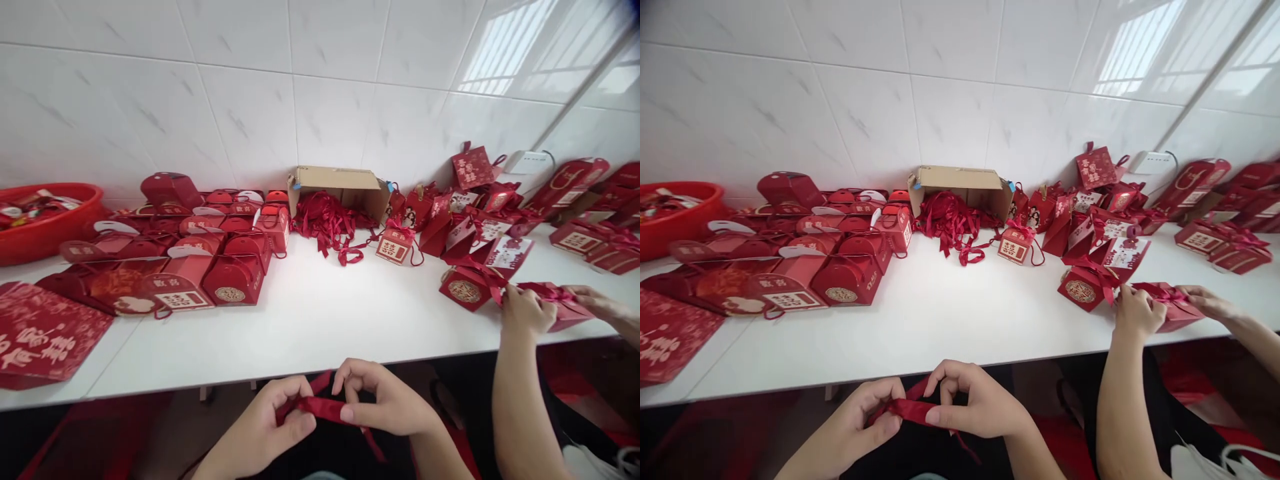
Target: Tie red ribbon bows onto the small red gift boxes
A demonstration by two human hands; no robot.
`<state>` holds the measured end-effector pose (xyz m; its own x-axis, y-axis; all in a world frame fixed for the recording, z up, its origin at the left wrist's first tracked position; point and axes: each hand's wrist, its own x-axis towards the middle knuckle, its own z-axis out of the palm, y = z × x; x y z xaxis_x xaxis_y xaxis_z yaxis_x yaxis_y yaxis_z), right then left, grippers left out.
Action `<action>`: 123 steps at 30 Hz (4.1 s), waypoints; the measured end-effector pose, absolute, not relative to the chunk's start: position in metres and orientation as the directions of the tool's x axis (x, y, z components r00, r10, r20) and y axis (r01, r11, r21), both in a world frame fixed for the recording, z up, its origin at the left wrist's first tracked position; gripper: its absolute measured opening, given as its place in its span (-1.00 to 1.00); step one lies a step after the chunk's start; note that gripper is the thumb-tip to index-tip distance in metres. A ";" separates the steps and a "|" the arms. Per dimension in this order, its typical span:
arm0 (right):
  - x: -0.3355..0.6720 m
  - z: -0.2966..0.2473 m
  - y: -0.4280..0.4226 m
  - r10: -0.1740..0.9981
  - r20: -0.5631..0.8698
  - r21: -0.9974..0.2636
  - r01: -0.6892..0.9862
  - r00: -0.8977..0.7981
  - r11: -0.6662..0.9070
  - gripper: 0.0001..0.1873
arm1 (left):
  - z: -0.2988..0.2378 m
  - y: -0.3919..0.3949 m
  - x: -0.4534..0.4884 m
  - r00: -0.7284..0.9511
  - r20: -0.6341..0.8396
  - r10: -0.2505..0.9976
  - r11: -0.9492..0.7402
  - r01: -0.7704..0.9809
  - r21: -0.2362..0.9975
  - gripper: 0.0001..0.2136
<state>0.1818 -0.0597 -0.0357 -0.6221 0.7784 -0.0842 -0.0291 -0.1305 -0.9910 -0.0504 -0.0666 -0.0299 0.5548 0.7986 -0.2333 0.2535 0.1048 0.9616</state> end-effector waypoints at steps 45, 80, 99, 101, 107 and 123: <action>0.219 -0.078 -0.043 0.913 -0.080 -0.878 -0.461 0.399 0.124 -0.81 | -0.053 -0.008 -0.122 -0.478 0.512 0.714 -0.021 0.716 0.698 -0.35; 0.178 -0.059 -0.031 0.993 -0.071 -0.872 -0.478 -0.093 -0.108 -0.73 | -0.041 0.006 -0.045 0.150 0.125 0.981 -0.171 0.359 0.917 -0.51; 0.162 -0.064 -0.034 0.977 -0.159 -0.784 -0.583 -0.143 -0.213 -0.72 | -0.036 -0.015 -0.016 0.222 0.292 0.930 -0.367 0.579 0.728 -0.84; 0.162 -0.065 -0.036 0.975 -0.175 -0.804 -0.551 -0.140 -0.223 -0.72 | -0.037 -0.014 -0.014 0.199 0.301 0.933 -0.360 0.572 0.737 -0.89; 0.163 -0.065 -0.038 0.992 -0.124 -0.960 -0.252 -0.017 -0.124 -0.79 | -0.035 -0.016 -0.014 0.149 0.354 0.923 -0.376 0.538 0.754 -0.90; 0.141 0.006 -0.002 0.898 0.300 -0.912 0.180 -0.321 0.369 -0.84 | 0.002 -0.013 -0.027 0.127 0.526 0.841 -0.537 0.315 0.782 -0.91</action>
<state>0.1409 -0.0022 0.0064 -0.3209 0.8985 0.2996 0.1802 0.3685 -0.9120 -0.0270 -0.0130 0.0024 0.1272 0.8407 0.5263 0.3146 -0.5374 0.7825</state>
